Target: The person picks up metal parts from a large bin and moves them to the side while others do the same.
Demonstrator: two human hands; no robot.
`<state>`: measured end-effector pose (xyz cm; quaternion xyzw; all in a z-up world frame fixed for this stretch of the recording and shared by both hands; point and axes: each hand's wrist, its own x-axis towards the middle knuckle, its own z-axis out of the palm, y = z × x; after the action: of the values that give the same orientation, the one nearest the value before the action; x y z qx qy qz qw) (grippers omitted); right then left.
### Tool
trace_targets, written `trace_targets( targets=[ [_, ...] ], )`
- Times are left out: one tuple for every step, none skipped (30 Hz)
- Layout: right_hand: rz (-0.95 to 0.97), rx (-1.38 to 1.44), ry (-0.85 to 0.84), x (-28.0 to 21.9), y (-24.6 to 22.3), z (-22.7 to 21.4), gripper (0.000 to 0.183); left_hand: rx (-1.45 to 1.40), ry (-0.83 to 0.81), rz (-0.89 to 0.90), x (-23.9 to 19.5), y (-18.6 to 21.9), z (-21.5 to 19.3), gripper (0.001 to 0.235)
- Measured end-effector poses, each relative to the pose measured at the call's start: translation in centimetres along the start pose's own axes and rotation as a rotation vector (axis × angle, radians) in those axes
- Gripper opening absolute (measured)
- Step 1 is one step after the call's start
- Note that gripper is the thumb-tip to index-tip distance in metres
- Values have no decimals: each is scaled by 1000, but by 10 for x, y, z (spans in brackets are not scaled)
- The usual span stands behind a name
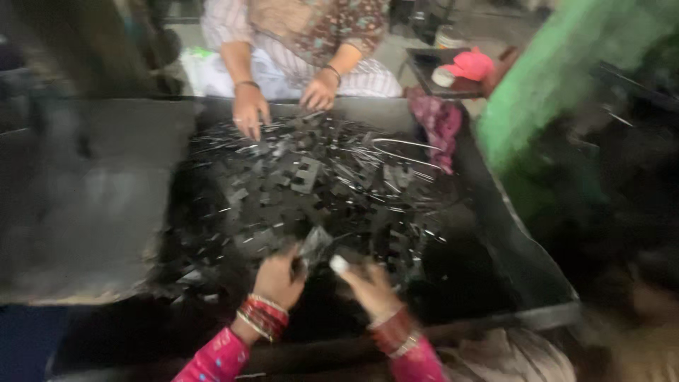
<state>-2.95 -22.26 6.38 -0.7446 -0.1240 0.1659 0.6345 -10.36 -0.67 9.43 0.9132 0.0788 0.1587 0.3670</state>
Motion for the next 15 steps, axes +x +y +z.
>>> trace_targets(
  targets=[
    [-172,-216,109,-9,-8,-23,42,29,166,152,11,-4,-17,42],
    [-353,-422,206,-13,-14,-47,43,73,337,294,21,-12,-38,43],
    [-155,-602,389,-14,-14,-69,42,186,321,177,32,-21,-63,41],
    [-365,-789,499,-7,-13,-94,33,293,301,54,40,-32,-88,41],
    [-109,-890,524,-2,-7,-120,39,379,394,20,40,-46,-115,34],
    [-185,-871,488,1,1,-146,42,458,482,0,42,-64,-141,28],
    [-260,-849,452,9,12,-164,46,628,466,-152,44,-85,-169,23],
    [-268,-848,443,17,21,-179,46,785,438,-299,42,-106,-192,22],
    [-41,-952,285,25,28,-189,60,863,548,-309,34,-127,-212,17],
    [199,-1045,132,28,35,-193,75,940,652,-316,28,-145,-226,17],
    [197,-1044,127,29,40,-191,75,944,652,-319,23,-158,-235,17],
    [141,-969,82,26,43,-183,64,933,602,-405,18,-164,-242,21],
    [86,-893,39,24,43,-174,53,922,551,-491,14,-163,-246,26],
    [93,-892,43,22,39,-167,53,920,545,-486,16,-154,-243,26],
    [40,-896,95,21,34,-161,46,1096,756,-315,21,-138,-237,38]
  ],
)
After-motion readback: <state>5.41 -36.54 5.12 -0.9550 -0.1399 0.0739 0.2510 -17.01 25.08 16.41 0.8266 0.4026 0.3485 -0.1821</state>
